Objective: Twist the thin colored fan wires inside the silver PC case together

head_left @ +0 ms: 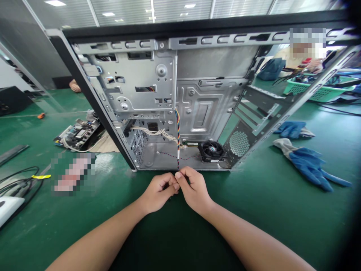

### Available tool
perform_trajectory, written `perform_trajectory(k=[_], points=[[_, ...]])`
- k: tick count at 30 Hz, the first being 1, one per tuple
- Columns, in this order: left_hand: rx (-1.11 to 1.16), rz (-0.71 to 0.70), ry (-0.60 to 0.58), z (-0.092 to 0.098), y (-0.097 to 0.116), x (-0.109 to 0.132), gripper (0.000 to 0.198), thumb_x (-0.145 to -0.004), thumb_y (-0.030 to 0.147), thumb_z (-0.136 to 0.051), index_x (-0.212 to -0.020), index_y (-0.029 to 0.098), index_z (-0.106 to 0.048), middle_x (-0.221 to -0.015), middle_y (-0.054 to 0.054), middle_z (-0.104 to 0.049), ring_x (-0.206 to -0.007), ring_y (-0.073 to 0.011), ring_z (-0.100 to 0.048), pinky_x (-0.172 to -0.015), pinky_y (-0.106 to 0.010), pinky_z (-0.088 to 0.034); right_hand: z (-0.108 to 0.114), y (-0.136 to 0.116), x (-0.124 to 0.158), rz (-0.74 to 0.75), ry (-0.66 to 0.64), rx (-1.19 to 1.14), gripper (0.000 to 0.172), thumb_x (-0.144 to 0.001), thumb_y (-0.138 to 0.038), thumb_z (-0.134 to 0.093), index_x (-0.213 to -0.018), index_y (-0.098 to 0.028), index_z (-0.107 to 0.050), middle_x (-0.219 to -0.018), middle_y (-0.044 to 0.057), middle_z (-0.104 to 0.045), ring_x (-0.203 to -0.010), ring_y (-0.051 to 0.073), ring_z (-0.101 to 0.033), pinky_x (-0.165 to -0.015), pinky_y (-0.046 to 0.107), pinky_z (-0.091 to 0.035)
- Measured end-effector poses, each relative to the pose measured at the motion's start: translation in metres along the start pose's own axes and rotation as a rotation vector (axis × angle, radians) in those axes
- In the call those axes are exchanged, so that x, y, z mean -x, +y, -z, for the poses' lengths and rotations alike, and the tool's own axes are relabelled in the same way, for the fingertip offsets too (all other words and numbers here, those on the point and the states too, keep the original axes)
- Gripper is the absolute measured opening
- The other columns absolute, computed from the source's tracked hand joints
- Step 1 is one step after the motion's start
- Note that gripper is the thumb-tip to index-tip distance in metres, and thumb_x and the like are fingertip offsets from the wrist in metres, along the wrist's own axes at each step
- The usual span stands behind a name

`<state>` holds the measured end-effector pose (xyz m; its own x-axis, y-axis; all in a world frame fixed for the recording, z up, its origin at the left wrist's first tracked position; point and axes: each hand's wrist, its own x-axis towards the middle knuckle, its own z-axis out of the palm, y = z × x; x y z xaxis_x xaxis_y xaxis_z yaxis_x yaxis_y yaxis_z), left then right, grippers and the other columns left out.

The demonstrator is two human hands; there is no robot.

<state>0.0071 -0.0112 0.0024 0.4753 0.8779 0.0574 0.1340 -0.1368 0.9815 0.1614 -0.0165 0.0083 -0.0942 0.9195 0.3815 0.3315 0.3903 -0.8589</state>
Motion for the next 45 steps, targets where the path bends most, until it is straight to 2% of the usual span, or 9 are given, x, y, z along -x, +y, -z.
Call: perform_trajectory(k=[8,12,22,27,45], points=[[0.036,0.005,-0.036,0.0,-0.0008,0.0005,0.03,-0.089,0.038,-0.054,-0.071,0.014,-0.053,-0.068,-0.002,-0.056,-0.062,-0.0112,-0.05,-0.059,-0.023,-0.04,-0.0014,-0.0002,0.0019,-0.075,-0.072,-0.108,0.028,-0.093,-0.026,-0.043,-0.066,-0.021,-0.042,-0.06,-0.003,-0.048,-0.053,0.011,-0.046,-0.05,0.023,-0.037],[0.062,0.024,-0.032,-0.0001,-0.0021,0.0005,0.032,-0.087,0.041,-0.056,-0.07,0.014,-0.053,-0.067,-0.001,-0.056,-0.061,-0.0112,-0.05,-0.059,-0.023,-0.039,-0.001,-0.0008,0.0021,-0.056,-0.047,-0.078,0.028,-0.092,-0.025,-0.043,-0.065,-0.021,-0.042,-0.06,-0.003,-0.047,-0.054,0.011,-0.045,-0.051,0.023,-0.037],[0.079,0.012,0.046,-0.0021,-0.0035,-0.0008,0.031,-0.081,0.039,-0.065,-0.069,0.016,-0.049,-0.062,0.003,-0.048,-0.057,-0.009,-0.042,-0.055,-0.022,-0.033,0.0006,-0.0013,0.0007,-0.014,-0.009,0.003,0.028,-0.089,-0.025,-0.049,-0.063,-0.021,-0.042,-0.058,-0.003,-0.045,-0.053,0.011,-0.042,-0.051,0.023,-0.034],[0.0,-0.01,0.108,-0.0012,-0.0017,-0.0007,0.03,-0.082,0.037,-0.064,-0.066,0.014,-0.053,-0.061,0.003,-0.048,-0.056,-0.0085,-0.04,-0.054,-0.022,-0.032,-0.0001,-0.0012,0.0021,0.002,-0.021,0.013,0.028,-0.091,-0.025,-0.047,-0.064,-0.021,-0.041,-0.058,-0.004,-0.043,-0.054,0.011,-0.041,-0.051,0.024,-0.032],[0.046,-0.001,0.034,0.0004,-0.0001,-0.0008,0.029,-0.086,0.032,-0.06,-0.065,0.013,-0.053,-0.062,0.002,-0.052,-0.06,-0.0091,-0.045,-0.058,-0.021,-0.036,-0.0005,0.0006,0.0019,0.045,-0.065,-0.002,0.026,-0.093,-0.021,-0.044,-0.067,-0.02,-0.043,-0.063,-0.002,-0.048,-0.058,0.011,-0.045,-0.055,0.023,-0.035]])
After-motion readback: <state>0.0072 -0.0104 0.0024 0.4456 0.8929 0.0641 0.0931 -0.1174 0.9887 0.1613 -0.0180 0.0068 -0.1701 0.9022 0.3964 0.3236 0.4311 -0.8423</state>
